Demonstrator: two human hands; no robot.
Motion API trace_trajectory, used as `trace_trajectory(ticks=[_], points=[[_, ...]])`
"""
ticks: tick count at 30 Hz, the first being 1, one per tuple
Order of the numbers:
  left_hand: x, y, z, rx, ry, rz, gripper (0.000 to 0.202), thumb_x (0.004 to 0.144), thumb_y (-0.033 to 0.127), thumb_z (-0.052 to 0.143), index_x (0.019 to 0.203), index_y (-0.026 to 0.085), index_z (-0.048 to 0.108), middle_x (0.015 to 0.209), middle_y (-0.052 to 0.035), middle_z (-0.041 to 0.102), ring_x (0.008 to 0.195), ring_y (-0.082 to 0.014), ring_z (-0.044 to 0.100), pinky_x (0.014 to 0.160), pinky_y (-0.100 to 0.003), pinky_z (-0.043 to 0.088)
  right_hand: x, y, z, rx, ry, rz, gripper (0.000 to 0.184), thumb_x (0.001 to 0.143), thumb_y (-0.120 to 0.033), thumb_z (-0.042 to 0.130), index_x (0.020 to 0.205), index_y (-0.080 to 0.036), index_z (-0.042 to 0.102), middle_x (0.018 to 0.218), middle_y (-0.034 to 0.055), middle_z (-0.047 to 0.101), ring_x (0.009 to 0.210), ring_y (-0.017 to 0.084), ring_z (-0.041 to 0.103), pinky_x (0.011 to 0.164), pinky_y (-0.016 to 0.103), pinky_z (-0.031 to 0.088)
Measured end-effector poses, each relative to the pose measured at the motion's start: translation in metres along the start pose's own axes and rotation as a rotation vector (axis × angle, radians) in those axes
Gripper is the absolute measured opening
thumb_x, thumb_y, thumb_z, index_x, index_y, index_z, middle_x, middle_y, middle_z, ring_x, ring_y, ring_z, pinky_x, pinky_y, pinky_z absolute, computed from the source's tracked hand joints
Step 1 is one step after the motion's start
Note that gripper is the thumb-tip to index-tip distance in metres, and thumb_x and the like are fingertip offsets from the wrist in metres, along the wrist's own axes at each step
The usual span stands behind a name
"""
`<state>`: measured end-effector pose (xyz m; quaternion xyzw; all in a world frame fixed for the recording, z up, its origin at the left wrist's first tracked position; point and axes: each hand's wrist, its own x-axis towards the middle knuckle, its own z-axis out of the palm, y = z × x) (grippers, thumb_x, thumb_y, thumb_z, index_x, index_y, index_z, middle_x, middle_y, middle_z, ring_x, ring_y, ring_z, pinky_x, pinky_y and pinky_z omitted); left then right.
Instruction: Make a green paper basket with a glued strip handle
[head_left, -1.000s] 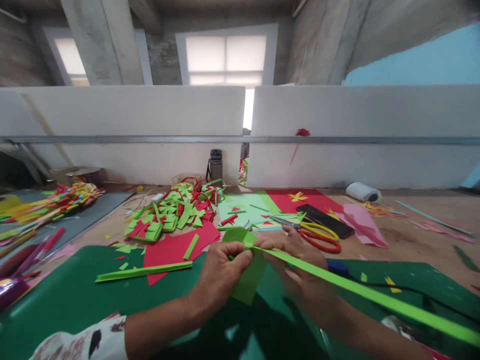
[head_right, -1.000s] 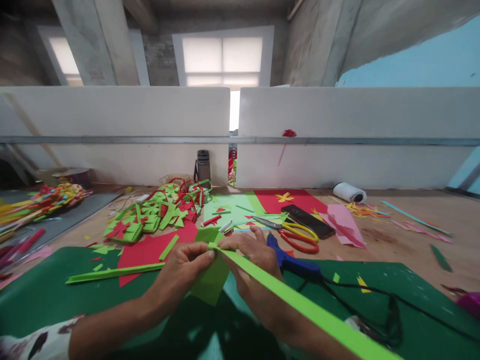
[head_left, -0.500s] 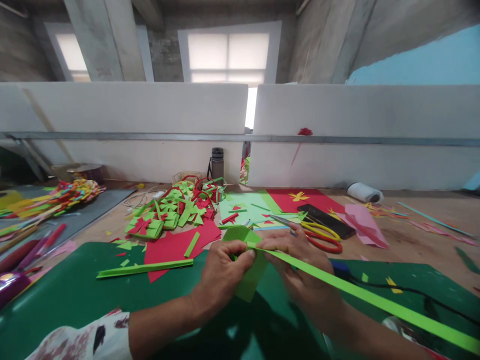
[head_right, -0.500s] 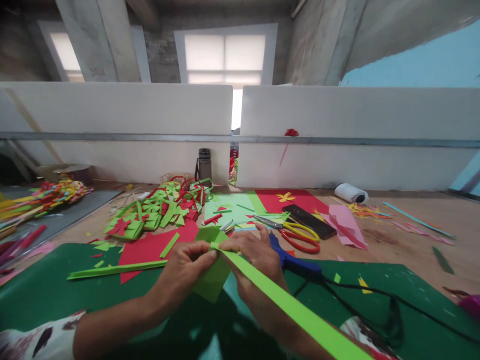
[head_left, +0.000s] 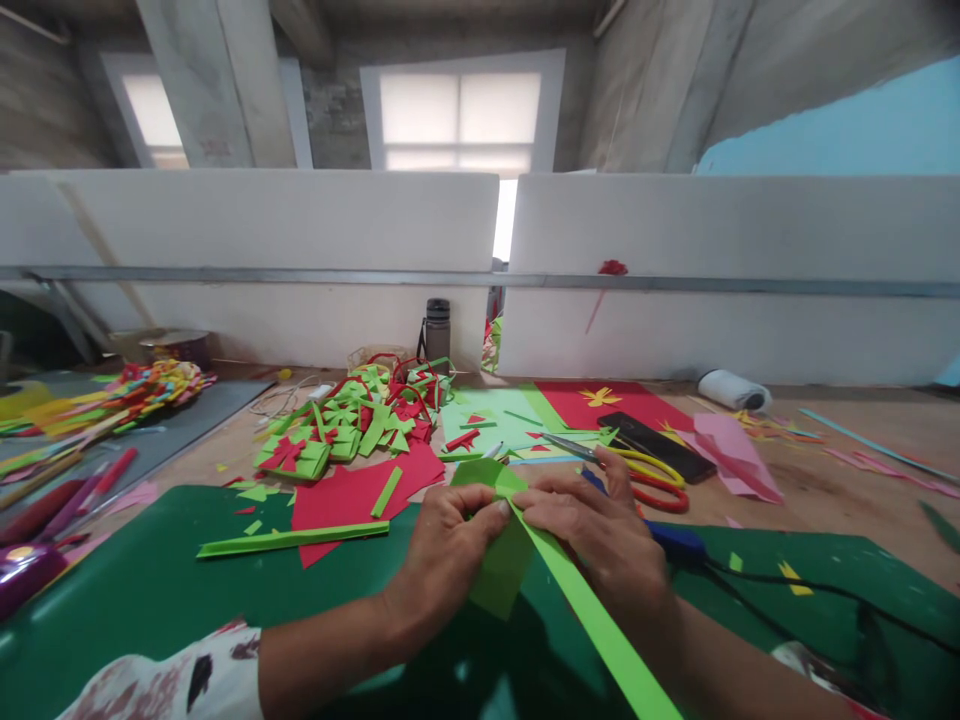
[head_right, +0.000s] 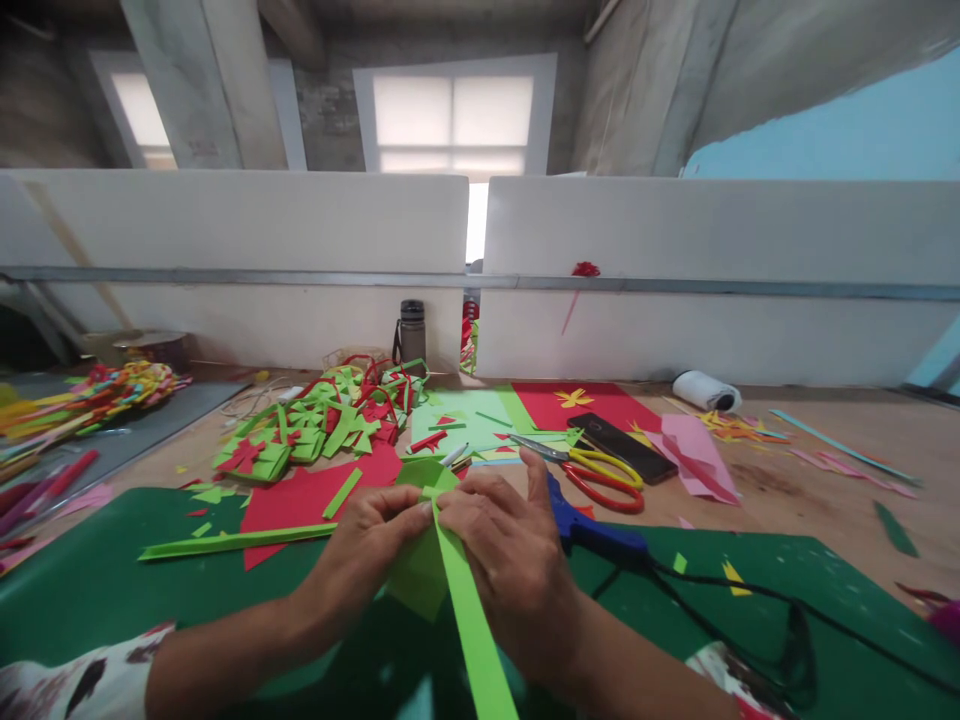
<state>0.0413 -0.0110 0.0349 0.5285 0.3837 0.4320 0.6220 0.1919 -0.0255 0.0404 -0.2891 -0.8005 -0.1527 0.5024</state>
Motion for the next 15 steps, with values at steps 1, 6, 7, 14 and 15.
trace_trajectory(ticks=[1,6,7,14,15], points=[[0.0003,0.0004,0.0000,-0.015,-0.004,-0.008,0.023,0.072,0.036,0.060,0.066,0.013,0.060,0.060,0.0005,0.054,0.051,-0.0085,0.045,0.047,-0.020,0.030,-0.0003,-0.0006,0.0004,-0.005,0.003,-0.013,0.015,0.084,-0.008,0.048,0.085,-0.020,0.058,0.080,-0.0013,0.072,0.082,0.015,0.064,0.105,0.048,0.016],[-0.0002,0.0003,0.0005,-0.076,-0.027,-0.010,0.020,0.073,0.033,0.062,0.072,0.014,0.064,0.061,0.0012,0.057,0.052,-0.0080,0.047,0.049,-0.019,0.033,-0.0008,0.0029,-0.0008,-0.059,-0.033,-0.107,0.018,0.084,-0.006,0.045,0.086,-0.018,0.058,0.082,0.0004,0.072,0.084,0.017,0.065,0.106,0.051,0.012],[-0.0005,0.0000,0.0009,-0.095,-0.033,-0.008,0.020,0.074,0.033,0.062,0.074,0.014,0.065,0.061,0.0009,0.058,0.054,-0.0084,0.048,0.050,-0.019,0.034,-0.0008,0.0039,-0.0011,-0.069,-0.045,-0.117,0.019,0.084,-0.006,0.044,0.086,-0.018,0.058,0.082,0.0009,0.072,0.085,0.018,0.065,0.106,0.051,0.011],[0.0008,-0.0064,0.0037,-0.244,-0.093,-0.016,0.025,0.073,0.034,0.065,0.086,0.012,0.069,0.064,-0.0019,0.062,0.054,-0.0089,0.049,0.054,-0.020,0.037,-0.0070,0.0068,0.0025,-0.115,-0.052,-0.142,0.017,0.084,-0.006,0.045,0.088,-0.016,0.059,0.085,0.0033,0.072,0.090,0.021,0.064,0.104,0.058,0.007],[0.0012,-0.0075,0.0040,-0.263,-0.102,-0.017,0.026,0.073,0.034,0.065,0.087,0.012,0.069,0.065,-0.0022,0.063,0.054,-0.0093,0.050,0.055,-0.020,0.037,-0.0084,0.0072,0.0030,-0.124,-0.052,-0.143,0.016,0.084,-0.007,0.046,0.088,-0.016,0.059,0.086,0.0032,0.072,0.091,0.021,0.063,0.104,0.058,0.006]])
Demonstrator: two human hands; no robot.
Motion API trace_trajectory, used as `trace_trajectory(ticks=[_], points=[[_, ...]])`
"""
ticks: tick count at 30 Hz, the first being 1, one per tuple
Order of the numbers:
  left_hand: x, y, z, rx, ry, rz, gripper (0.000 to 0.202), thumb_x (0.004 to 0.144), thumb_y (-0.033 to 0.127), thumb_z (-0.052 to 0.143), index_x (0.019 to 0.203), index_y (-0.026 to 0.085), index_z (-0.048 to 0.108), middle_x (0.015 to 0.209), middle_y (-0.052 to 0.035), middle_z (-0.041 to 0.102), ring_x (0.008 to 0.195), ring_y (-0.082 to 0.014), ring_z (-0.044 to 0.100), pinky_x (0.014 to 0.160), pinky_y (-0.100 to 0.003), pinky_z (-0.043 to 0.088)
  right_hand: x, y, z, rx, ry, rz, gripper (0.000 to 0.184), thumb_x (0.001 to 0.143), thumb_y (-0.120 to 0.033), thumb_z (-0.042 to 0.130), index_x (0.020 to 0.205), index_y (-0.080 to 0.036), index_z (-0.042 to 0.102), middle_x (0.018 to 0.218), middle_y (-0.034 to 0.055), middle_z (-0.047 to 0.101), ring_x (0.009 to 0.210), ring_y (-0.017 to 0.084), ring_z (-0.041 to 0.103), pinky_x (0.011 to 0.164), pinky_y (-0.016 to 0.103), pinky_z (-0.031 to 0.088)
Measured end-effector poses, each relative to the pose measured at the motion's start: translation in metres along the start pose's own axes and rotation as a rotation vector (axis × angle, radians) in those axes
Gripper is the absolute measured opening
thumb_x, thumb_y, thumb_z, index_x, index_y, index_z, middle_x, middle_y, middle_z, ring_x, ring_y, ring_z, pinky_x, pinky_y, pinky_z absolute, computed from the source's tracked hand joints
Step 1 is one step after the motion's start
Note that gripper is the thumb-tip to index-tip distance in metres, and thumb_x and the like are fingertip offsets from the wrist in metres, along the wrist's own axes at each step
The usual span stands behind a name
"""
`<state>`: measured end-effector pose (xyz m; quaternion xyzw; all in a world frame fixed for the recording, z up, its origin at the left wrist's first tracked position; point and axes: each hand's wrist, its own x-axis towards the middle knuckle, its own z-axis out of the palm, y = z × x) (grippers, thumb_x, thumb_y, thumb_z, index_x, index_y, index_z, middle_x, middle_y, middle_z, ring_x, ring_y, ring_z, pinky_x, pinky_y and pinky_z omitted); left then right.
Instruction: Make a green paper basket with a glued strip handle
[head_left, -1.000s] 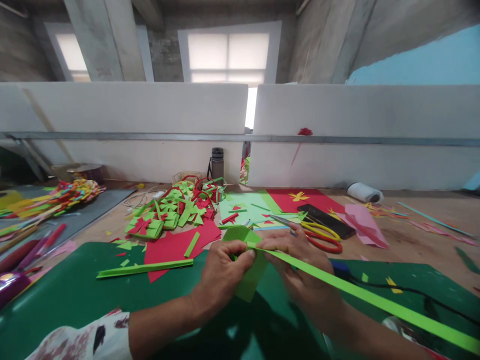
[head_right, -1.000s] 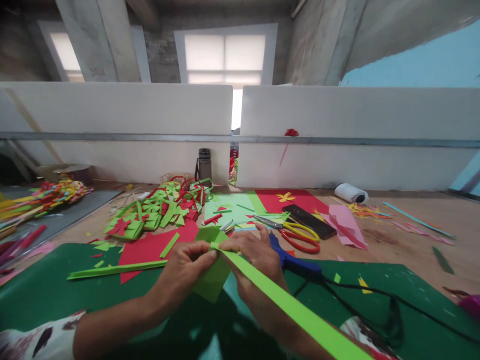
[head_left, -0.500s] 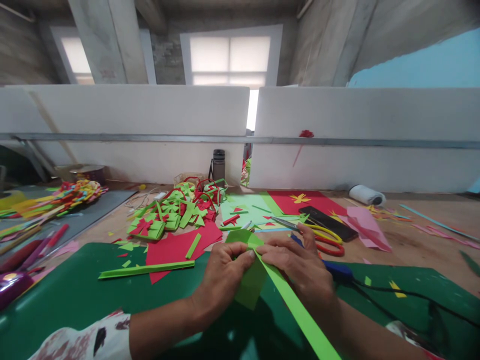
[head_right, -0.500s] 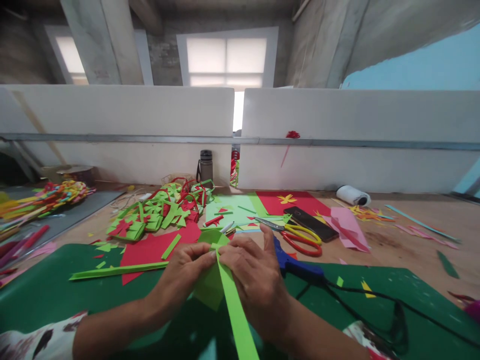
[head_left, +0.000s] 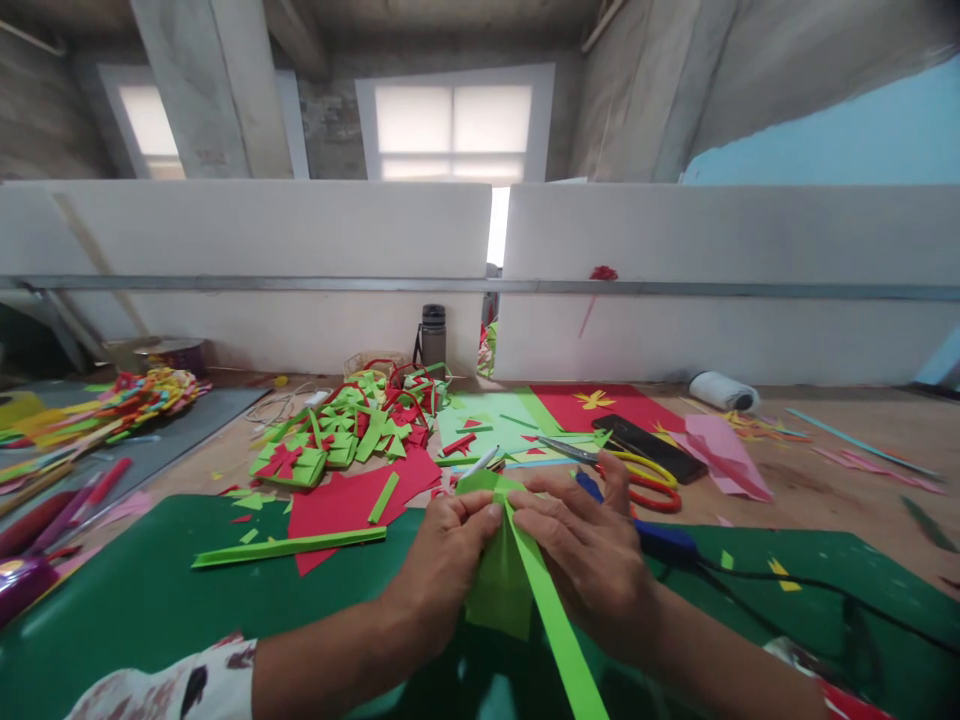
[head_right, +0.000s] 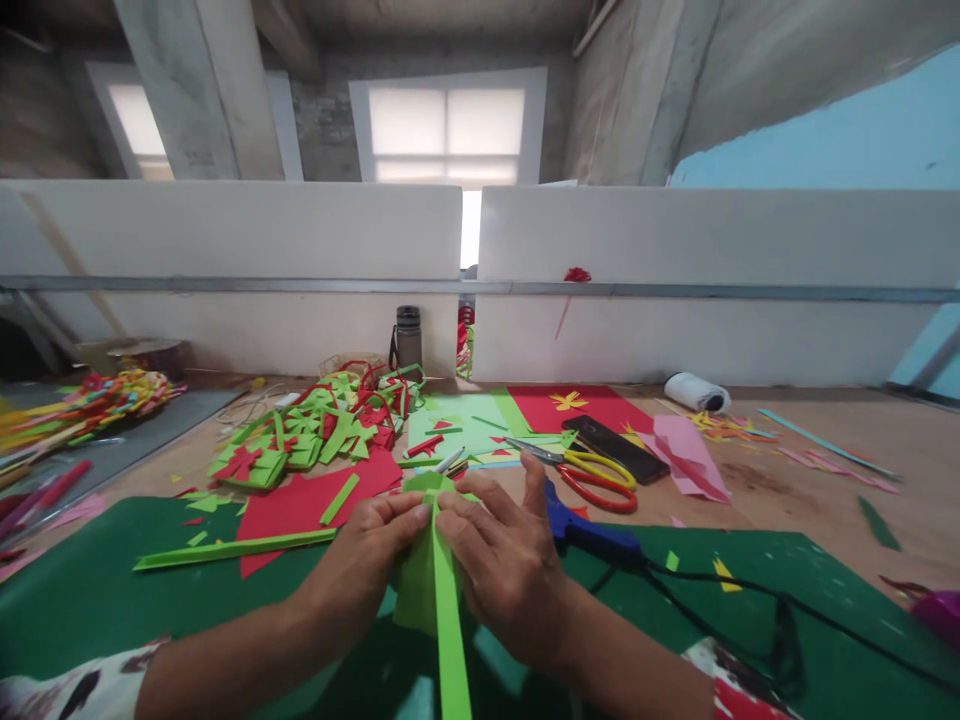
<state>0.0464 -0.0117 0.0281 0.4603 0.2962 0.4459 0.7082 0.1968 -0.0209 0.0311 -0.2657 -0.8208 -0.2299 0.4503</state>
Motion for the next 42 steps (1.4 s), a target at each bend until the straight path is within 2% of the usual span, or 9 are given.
trace_trajectory(ticks=[5,9,16,23,32,38,42], points=[[0.001,-0.003,0.000,-0.070,-0.023,0.019,0.024,0.073,0.033,0.067,0.087,0.013,0.069,0.067,-0.0025,0.063,0.055,-0.0086,0.050,0.056,-0.020,0.036,-0.006,0.003,0.002,-0.069,-0.019,-0.031,0.014,0.084,-0.010,0.049,0.088,-0.016,0.060,0.092,0.0030,0.072,0.097,0.022,0.062,0.106,0.057,0.005],[0.002,-0.002,0.001,-0.093,0.004,0.011,0.024,0.072,0.032,0.069,0.086,0.012,0.069,0.066,-0.0024,0.063,0.055,-0.0089,0.052,0.055,-0.019,0.036,-0.010,0.004,0.003,-0.131,-0.048,-0.088,0.015,0.082,-0.010,0.051,0.092,-0.015,0.061,0.100,0.0044,0.070,0.103,0.024,0.059,0.107,0.056,0.005],[0.001,0.005,0.004,-0.129,0.039,-0.024,0.030,0.065,0.035,0.073,0.082,0.010,0.069,0.060,-0.0023,0.061,0.053,-0.0099,0.052,0.051,-0.020,0.036,-0.015,0.003,0.003,-0.201,-0.132,-0.088,0.026,0.085,-0.008,0.042,0.092,-0.019,0.064,0.114,0.0044,0.066,0.113,0.026,0.053,0.107,0.056,0.004],[0.001,0.005,0.002,-0.154,0.039,-0.004,0.024,0.069,0.031,0.071,0.081,0.011,0.069,0.059,-0.0009,0.060,0.052,-0.0082,0.052,0.050,-0.019,0.036,-0.017,0.004,0.005,-0.193,-0.107,-0.116,0.024,0.083,-0.007,0.042,0.088,-0.016,0.064,0.113,0.0064,0.066,0.118,0.028,0.049,0.103,0.060,0.007],[0.004,0.002,-0.002,-0.132,0.066,-0.014,0.029,0.060,0.027,0.076,0.082,0.010,0.070,0.065,-0.0043,0.066,0.053,-0.0125,0.058,0.058,-0.025,0.044,-0.020,0.005,0.006,-0.203,-0.114,-0.118,0.026,0.084,-0.008,0.040,0.089,-0.017,0.064,0.115,0.0061,0.065,0.122,0.029,0.045,0.103,0.060,0.009],[0.006,0.001,-0.004,-0.096,0.108,0.005,0.030,0.060,0.029,0.076,0.082,0.009,0.069,0.065,-0.0060,0.067,0.056,-0.0143,0.059,0.059,-0.026,0.045,-0.018,0.004,0.007,-0.274,-0.075,-0.125,0.026,0.085,-0.009,0.041,0.090,-0.017,0.065,0.129,0.0130,0.054,0.127,0.034,0.037,0.100,0.065,0.004],[0.008,-0.001,-0.005,-0.069,0.114,0.012,0.031,0.060,0.032,0.077,0.080,0.010,0.069,0.065,-0.0055,0.067,0.057,-0.0148,0.059,0.058,-0.026,0.045,-0.017,0.002,0.007,-0.282,-0.067,-0.123,0.026,0.085,-0.009,0.041,0.087,-0.018,0.066,0.128,0.0136,0.055,0.128,0.034,0.036,0.100,0.065,0.004]])
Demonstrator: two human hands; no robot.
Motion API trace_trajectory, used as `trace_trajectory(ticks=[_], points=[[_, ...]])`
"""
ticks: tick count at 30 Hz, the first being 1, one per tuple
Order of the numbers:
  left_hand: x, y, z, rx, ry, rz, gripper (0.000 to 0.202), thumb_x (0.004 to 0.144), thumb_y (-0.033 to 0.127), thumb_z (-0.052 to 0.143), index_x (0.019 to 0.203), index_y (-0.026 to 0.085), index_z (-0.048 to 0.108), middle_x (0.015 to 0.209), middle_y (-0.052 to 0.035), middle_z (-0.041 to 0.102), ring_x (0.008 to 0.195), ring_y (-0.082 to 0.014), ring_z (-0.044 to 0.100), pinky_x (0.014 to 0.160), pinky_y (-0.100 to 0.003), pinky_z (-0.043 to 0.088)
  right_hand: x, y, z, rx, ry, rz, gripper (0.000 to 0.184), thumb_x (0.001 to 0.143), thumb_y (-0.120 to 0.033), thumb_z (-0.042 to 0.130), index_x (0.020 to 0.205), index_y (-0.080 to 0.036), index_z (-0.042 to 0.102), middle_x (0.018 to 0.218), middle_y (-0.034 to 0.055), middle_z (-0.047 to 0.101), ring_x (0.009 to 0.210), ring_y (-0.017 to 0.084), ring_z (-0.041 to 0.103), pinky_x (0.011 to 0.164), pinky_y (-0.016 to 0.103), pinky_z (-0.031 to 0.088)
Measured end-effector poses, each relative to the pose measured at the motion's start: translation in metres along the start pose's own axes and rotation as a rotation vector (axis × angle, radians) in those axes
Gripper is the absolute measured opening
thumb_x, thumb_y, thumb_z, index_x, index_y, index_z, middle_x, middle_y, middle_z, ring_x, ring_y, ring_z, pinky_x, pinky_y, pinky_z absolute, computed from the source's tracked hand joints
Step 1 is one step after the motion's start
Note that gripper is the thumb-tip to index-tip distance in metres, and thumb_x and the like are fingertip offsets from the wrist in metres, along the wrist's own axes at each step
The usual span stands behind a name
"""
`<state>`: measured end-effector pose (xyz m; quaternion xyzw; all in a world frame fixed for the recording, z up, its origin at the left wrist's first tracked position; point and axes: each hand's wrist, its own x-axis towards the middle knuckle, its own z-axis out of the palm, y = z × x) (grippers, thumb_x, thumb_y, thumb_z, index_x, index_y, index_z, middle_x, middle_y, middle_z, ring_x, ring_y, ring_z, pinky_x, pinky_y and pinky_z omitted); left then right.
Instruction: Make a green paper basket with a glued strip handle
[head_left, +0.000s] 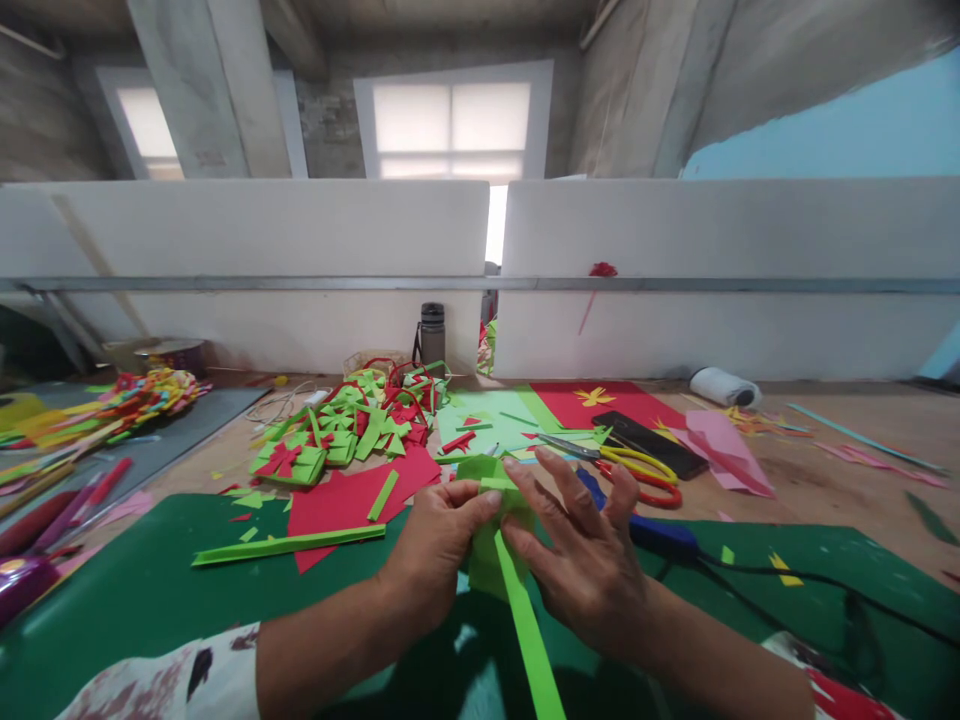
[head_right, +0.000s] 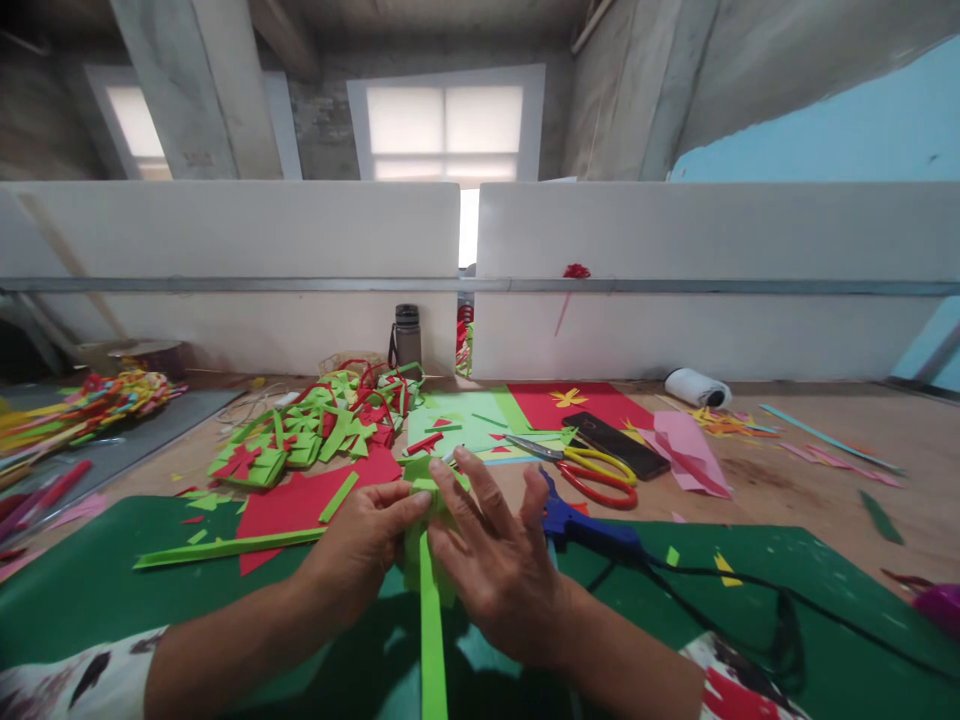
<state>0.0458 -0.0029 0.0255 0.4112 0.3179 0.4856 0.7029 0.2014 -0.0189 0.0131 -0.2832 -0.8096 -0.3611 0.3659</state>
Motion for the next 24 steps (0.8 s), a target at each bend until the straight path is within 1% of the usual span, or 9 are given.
trace_trajectory(ticks=[8,11,15,24], points=[[0.0027,-0.0004,-0.0038,0.053,0.031,0.004,0.027,0.062,0.031,0.076,0.076,0.010,0.068,0.064,-0.0044,0.066,0.053,-0.0121,0.057,0.053,-0.023,0.043,-0.0009,0.0003,0.0014,0.030,-0.004,0.003,0.028,0.082,-0.006,0.041,0.086,-0.017,0.066,0.128,0.0160,0.055,0.127,0.036,0.036,0.098,0.067,0.009],[0.0031,0.0005,-0.0034,0.081,0.050,0.002,0.024,0.062,0.030,0.075,0.075,0.010,0.068,0.061,-0.0031,0.066,0.051,-0.0108,0.056,0.052,-0.022,0.041,-0.0010,0.0000,0.0019,0.027,0.001,0.001,0.028,0.081,-0.006,0.041,0.087,-0.017,0.066,0.127,0.0158,0.055,0.127,0.037,0.036,0.098,0.067,0.009],[0.0035,0.0004,-0.0029,0.082,0.069,0.006,0.024,0.060,0.030,0.076,0.072,0.011,0.067,0.059,-0.0021,0.065,0.050,-0.0104,0.055,0.051,-0.021,0.040,-0.0021,-0.0007,0.0024,0.021,-0.017,0.000,0.028,0.082,-0.007,0.042,0.089,-0.019,0.066,0.128,0.0144,0.055,0.128,0.037,0.035,0.098,0.067,0.009],[0.0020,0.0013,-0.0021,0.051,0.083,0.010,0.022,0.057,0.027,0.077,0.065,0.012,0.063,0.053,0.0010,0.060,0.046,-0.0085,0.051,0.048,-0.020,0.037,0.0003,-0.0035,0.0031,0.045,0.012,0.005,0.026,0.083,-0.006,0.042,0.085,-0.018,0.065,0.123,0.0153,0.059,0.127,0.036,0.037,0.098,0.066,0.009]])
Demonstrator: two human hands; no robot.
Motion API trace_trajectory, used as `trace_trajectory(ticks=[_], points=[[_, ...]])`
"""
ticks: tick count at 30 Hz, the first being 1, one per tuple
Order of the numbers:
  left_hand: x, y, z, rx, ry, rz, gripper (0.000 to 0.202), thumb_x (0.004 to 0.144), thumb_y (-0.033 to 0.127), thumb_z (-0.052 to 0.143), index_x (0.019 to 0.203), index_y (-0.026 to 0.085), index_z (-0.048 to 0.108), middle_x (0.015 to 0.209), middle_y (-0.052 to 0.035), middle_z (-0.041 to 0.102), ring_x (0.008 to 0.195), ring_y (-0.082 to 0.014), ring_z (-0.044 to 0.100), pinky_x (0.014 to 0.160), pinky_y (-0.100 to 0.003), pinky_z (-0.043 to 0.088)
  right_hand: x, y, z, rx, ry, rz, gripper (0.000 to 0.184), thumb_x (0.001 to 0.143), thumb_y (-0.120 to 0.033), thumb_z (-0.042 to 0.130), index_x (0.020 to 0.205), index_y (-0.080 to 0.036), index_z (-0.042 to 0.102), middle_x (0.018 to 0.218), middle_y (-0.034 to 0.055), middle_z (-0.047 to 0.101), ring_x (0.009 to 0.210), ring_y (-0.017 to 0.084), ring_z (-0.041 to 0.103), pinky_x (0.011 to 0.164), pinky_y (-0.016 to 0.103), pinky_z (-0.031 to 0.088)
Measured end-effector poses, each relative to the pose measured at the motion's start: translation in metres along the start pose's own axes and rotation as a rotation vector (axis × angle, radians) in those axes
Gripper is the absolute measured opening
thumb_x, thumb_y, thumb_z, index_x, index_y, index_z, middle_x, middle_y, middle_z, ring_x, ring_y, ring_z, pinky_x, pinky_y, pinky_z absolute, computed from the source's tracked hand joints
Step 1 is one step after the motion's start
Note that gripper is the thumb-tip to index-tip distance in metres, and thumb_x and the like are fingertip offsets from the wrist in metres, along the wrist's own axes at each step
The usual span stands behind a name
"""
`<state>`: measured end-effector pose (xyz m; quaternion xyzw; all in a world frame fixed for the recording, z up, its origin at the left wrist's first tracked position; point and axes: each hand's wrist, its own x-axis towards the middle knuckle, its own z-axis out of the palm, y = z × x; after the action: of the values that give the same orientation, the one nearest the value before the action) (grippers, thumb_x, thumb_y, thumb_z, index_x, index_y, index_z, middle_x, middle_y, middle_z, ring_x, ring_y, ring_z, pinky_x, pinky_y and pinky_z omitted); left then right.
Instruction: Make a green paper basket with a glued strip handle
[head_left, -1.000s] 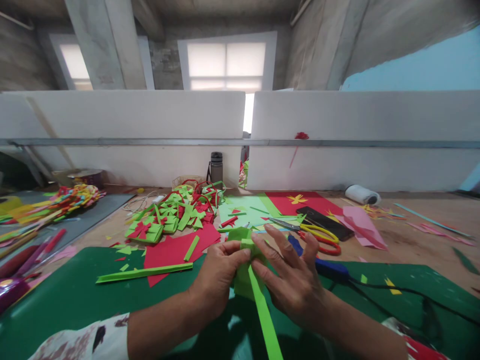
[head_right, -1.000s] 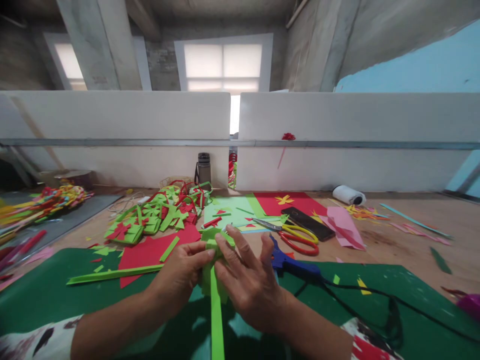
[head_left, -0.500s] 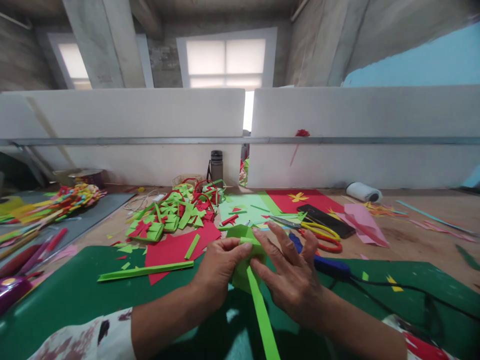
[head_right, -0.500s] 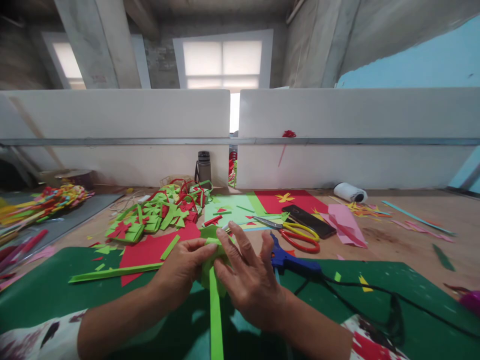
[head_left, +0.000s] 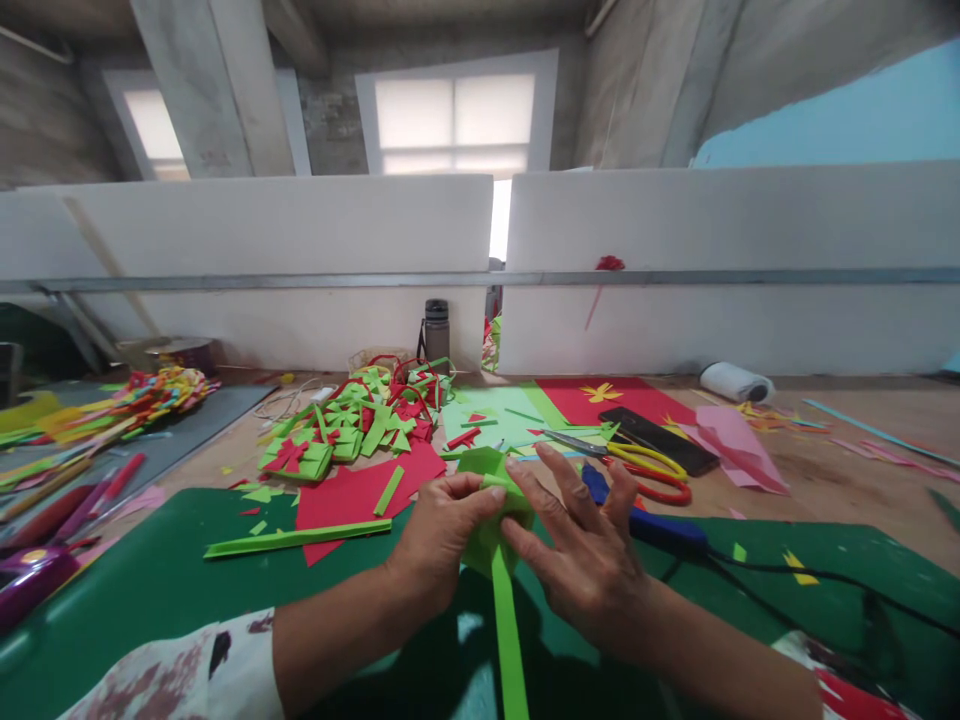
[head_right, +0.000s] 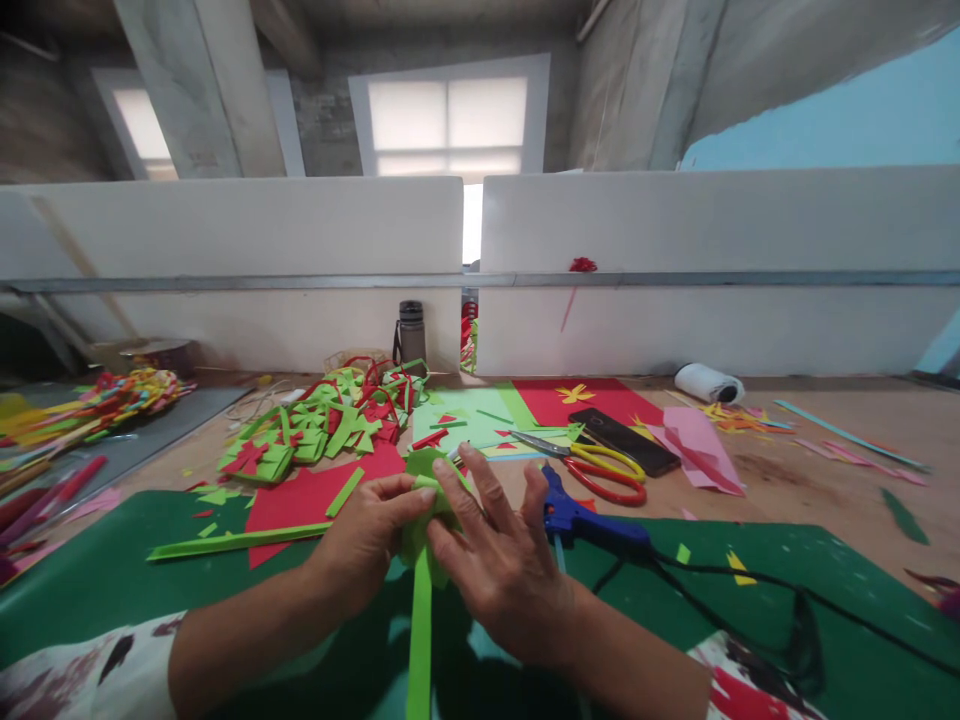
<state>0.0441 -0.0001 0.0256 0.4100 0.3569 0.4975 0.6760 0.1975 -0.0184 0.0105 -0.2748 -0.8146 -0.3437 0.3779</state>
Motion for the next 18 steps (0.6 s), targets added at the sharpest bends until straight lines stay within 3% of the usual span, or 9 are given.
trace_trajectory(ticks=[9,18], points=[[-0.0021,0.0030,0.0013,0.021,0.000,0.003,0.020,0.059,0.025,0.074,0.066,0.012,0.062,0.054,0.0003,0.059,0.047,-0.0090,0.051,0.047,-0.020,0.037,-0.0011,0.0004,0.0012,0.028,-0.023,0.012,0.026,0.083,-0.007,0.043,0.086,-0.018,0.066,0.122,0.0149,0.059,0.127,0.037,0.036,0.096,0.066,0.013],[-0.0031,0.0040,0.0024,-0.017,-0.001,0.010,0.017,0.058,0.022,0.073,0.066,0.011,0.062,0.052,0.0018,0.057,0.046,-0.0086,0.050,0.046,-0.020,0.038,-0.0025,0.0003,0.0018,0.020,-0.036,0.004,0.026,0.084,-0.006,0.042,0.086,-0.018,0.065,0.124,0.0127,0.059,0.128,0.035,0.035,0.100,0.065,0.006]])
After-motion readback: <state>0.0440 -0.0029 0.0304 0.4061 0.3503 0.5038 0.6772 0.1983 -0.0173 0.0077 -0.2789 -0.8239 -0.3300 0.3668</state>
